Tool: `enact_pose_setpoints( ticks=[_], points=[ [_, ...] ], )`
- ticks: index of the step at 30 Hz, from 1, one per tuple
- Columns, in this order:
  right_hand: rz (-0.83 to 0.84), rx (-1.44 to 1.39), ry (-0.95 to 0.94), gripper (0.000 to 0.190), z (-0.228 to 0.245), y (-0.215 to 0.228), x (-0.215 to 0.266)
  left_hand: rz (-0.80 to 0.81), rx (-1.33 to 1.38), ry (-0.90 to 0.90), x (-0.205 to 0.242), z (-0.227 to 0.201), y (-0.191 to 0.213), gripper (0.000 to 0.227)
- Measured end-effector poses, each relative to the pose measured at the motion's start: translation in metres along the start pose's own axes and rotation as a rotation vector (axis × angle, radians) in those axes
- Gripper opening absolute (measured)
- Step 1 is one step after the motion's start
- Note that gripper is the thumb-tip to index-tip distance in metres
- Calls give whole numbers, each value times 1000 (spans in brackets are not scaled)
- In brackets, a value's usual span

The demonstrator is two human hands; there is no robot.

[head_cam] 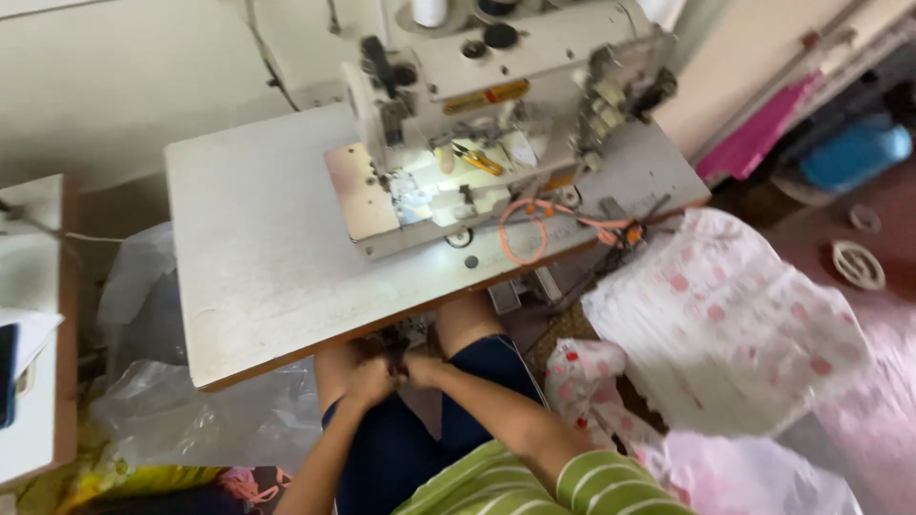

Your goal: Arranging and inspecting patterned fabric pieces on a sewing machine table

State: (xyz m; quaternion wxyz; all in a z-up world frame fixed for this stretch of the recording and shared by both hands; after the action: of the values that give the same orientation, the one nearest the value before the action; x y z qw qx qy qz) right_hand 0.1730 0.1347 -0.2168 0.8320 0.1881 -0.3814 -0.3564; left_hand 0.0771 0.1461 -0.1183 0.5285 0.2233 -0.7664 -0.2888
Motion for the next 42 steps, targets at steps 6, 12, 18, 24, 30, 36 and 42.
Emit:
enact_pose_setpoints(
  ticks=[6,12,18,24,30,36,42],
  points=[
    [-549,258,10,14,19,116,154,-439,156,111,51,80,57,58],
    [-451,-297,-334,72,11,53,349,-495,6,-313,60,-45,40,44],
    [-802,-603,-372,33,-4,3,481,-169,0,-711,116,-222,24,53],
    [-1299,-235,-938,24,-154,-39,596,-179,-153,-845,47,-274,-41,4],
    [-828,-169,-679,48,-105,-5,462,223,1039,-694,161,-288,90,20],
    [-1223,-211,-40,19,-171,23,425,-821,-192,-557,252,-66,266,27],
    [-797,-875,18,11,-58,159,464,-359,49,-512,228,-212,167,45]
  ],
)
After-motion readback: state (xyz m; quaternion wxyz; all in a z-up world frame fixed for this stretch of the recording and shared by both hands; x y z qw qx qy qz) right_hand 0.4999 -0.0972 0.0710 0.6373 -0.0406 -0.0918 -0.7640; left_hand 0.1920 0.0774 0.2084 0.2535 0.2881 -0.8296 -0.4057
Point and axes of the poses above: each hand's wrist, its own x-axis away from the middle knuckle, its own y-axis out of the back of the hand, z = x × y, the point moved 8 cm from there along -x, towards the middle knuckle, and after that the axes turned 9 degrees about z, right-handed, at the moved point
